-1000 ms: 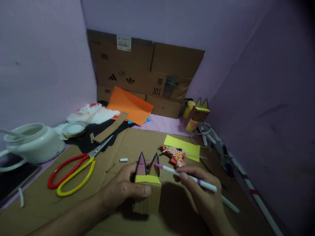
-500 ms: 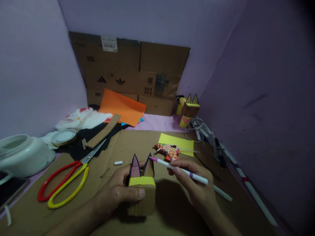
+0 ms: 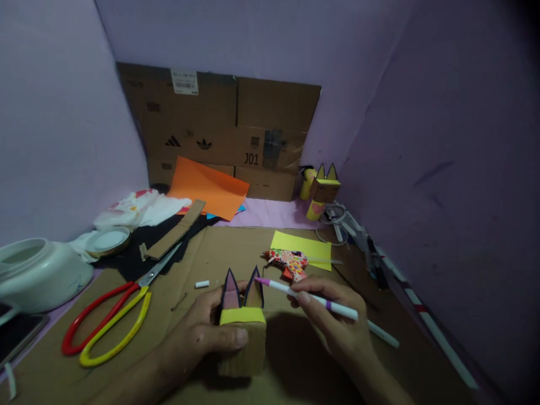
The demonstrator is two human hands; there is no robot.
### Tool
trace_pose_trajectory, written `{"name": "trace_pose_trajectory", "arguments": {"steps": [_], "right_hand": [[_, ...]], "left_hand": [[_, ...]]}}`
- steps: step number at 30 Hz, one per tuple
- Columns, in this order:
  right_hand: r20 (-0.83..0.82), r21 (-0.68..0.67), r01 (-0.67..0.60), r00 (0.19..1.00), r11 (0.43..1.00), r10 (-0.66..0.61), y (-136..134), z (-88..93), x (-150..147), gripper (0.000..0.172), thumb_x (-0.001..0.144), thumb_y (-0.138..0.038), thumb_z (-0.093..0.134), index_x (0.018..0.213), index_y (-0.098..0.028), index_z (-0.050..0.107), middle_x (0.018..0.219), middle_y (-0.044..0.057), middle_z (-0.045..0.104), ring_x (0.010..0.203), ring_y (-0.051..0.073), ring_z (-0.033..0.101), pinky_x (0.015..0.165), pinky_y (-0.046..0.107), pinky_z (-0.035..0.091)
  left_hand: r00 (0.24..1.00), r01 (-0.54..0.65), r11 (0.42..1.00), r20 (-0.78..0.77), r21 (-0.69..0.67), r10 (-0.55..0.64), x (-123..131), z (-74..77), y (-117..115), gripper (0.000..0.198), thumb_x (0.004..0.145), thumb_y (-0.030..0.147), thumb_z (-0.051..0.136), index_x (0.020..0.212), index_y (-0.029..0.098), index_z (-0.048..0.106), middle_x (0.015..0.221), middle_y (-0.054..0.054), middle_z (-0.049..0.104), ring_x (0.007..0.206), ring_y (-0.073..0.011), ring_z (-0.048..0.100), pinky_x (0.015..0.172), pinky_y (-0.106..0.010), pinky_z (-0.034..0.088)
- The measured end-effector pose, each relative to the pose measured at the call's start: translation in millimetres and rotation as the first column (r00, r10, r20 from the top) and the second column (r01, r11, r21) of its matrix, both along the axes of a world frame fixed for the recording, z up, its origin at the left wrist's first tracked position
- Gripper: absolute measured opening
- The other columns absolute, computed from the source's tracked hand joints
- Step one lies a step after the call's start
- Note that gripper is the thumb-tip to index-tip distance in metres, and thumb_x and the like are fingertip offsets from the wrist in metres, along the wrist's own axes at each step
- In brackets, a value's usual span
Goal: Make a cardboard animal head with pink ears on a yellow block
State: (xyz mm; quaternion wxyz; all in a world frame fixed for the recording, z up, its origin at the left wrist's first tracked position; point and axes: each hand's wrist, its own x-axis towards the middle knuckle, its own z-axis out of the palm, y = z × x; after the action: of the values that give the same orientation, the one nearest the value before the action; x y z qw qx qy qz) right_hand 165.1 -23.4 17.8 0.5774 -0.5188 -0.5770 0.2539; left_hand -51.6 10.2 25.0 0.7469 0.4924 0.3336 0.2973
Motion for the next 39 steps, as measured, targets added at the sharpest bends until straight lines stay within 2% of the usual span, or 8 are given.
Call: {"name": "trace_pose_trajectory", "arguments": {"steps": [4, 9, 15, 21, 26, 28, 33, 39], "right_hand": [[0.032, -0.040, -0.082, 0.996, 0.996, 0.084, -2.1, 2.7, -0.3, 0.015, 0.071, -0.025, 0.064, 0.060, -0.018, 0.073, 0.047, 0.001, 0.064, 0.041, 0.012, 0.052, 0.040, 0.021, 0.036], [-0.027, -0.061, 0.019, 0.999, 0.998, -0.021, -2.9, -0.8, -1.5, 0.014, 0.076, -0.028, 0.064, 0.072, -0.020, 0.075, 0.056, 0.002, 0.068, 0.049, 0.015, 0.057, 0.046, 0.024, 0.041], [-0.014, -0.102, -0.090, 0.996, 0.991, 0.089, -3.2, -4.7, 0.5, 0.016, 0.074, -0.029, 0.065, 0.063, -0.020, 0.073, 0.050, 0.001, 0.064, 0.044, 0.013, 0.052, 0.043, 0.024, 0.036], [-0.015, -0.055, -0.031, 0.999, 0.998, 0.030, -1.2, -4.8, 2.2, 0.015, 0.078, -0.030, 0.064, 0.075, -0.021, 0.075, 0.060, 0.002, 0.070, 0.052, 0.015, 0.059, 0.048, 0.024, 0.042], [0.066, -0.120, -0.133, 0.988, 0.984, 0.142, -2.5, -2.0, 3.2, 0.017, 0.074, -0.028, 0.064, 0.064, -0.018, 0.074, 0.049, 0.001, 0.064, 0.043, 0.013, 0.052, 0.041, 0.021, 0.036], [0.069, -0.105, -0.141, 0.987, 0.984, 0.148, -3.0, -0.6, 1.8, 0.016, 0.072, -0.026, 0.065, 0.063, -0.018, 0.074, 0.048, 0.001, 0.064, 0.042, 0.013, 0.052, 0.040, 0.021, 0.036], [0.069, 0.014, -0.077, 0.995, 0.997, 0.075, -2.0, 3.8, -2.1, 0.012, 0.075, -0.023, 0.064, 0.070, -0.020, 0.075, 0.058, 0.002, 0.071, 0.050, 0.015, 0.062, 0.047, 0.022, 0.044], [0.195, 0.021, -0.139, 0.972, 0.990, 0.132, -2.7, 7.9, -2.3, 0.015, 0.074, -0.022, 0.064, 0.062, -0.018, 0.073, 0.049, 0.001, 0.067, 0.041, 0.013, 0.058, 0.041, 0.021, 0.040]], "left_hand": [[0.999, 0.021, 1.000, 0.034, 0.004, -0.021, 0.9, 1.8, 0.1, 0.053, 0.060, 0.029, 0.078, 0.110, 0.016, 0.066, 0.092, -0.004, 0.069, 0.086, -0.0230, 0.060, 0.073, -0.029, 0.046], [0.999, 0.029, 1.000, 0.015, -0.008, -0.029, 1.4, 3.1, -0.2, 0.056, 0.060, 0.027, 0.078, 0.113, 0.018, 0.065, 0.091, -0.005, 0.070, 0.091, -0.0264, 0.061, 0.076, -0.032, 0.047], [1.000, -0.001, 1.000, -0.008, -0.026, 0.001, -0.4, 0.4, 0.0, 0.060, 0.057, 0.027, 0.080, 0.114, 0.018, 0.064, 0.094, -0.005, 0.070, 0.088, -0.0247, 0.061, 0.073, -0.030, 0.047], [1.000, 0.019, 1.000, 0.016, -0.013, -0.019, 1.1, 2.4, 0.6, 0.062, 0.058, 0.027, 0.078, 0.117, 0.018, 0.063, 0.093, -0.004, 0.070, 0.087, -0.0244, 0.060, 0.073, -0.031, 0.047], [0.999, -0.015, 1.000, -0.043, 0.005, 0.015, -0.4, -0.3, -0.1, 0.049, 0.056, 0.028, 0.079, 0.101, 0.016, 0.067, 0.086, -0.003, 0.067, 0.081, -0.0231, 0.058, 0.069, -0.029, 0.044], [0.998, -0.030, 1.000, -0.063, 0.008, 0.031, -1.3, -1.4, 0.0, 0.046, 0.054, 0.029, 0.080, 0.097, 0.016, 0.068, 0.084, -0.003, 0.066, 0.081, -0.0230, 0.057, 0.068, -0.029, 0.044], [0.999, 0.002, 1.000, -0.044, 0.029, 0.000, -1.0, -0.8, 0.3, 0.058, 0.056, 0.029, 0.079, 0.111, 0.018, 0.063, 0.089, -0.003, 0.067, 0.085, -0.0245, 0.058, 0.074, -0.032, 0.044], [0.998, -0.003, 0.999, -0.065, 0.042, 0.005, -0.2, 1.1, 0.3, 0.040, 0.056, 0.030, 0.079, 0.091, 0.016, 0.067, 0.080, -0.003, 0.064, 0.080, -0.0233, 0.056, 0.066, -0.028, 0.042]]}}
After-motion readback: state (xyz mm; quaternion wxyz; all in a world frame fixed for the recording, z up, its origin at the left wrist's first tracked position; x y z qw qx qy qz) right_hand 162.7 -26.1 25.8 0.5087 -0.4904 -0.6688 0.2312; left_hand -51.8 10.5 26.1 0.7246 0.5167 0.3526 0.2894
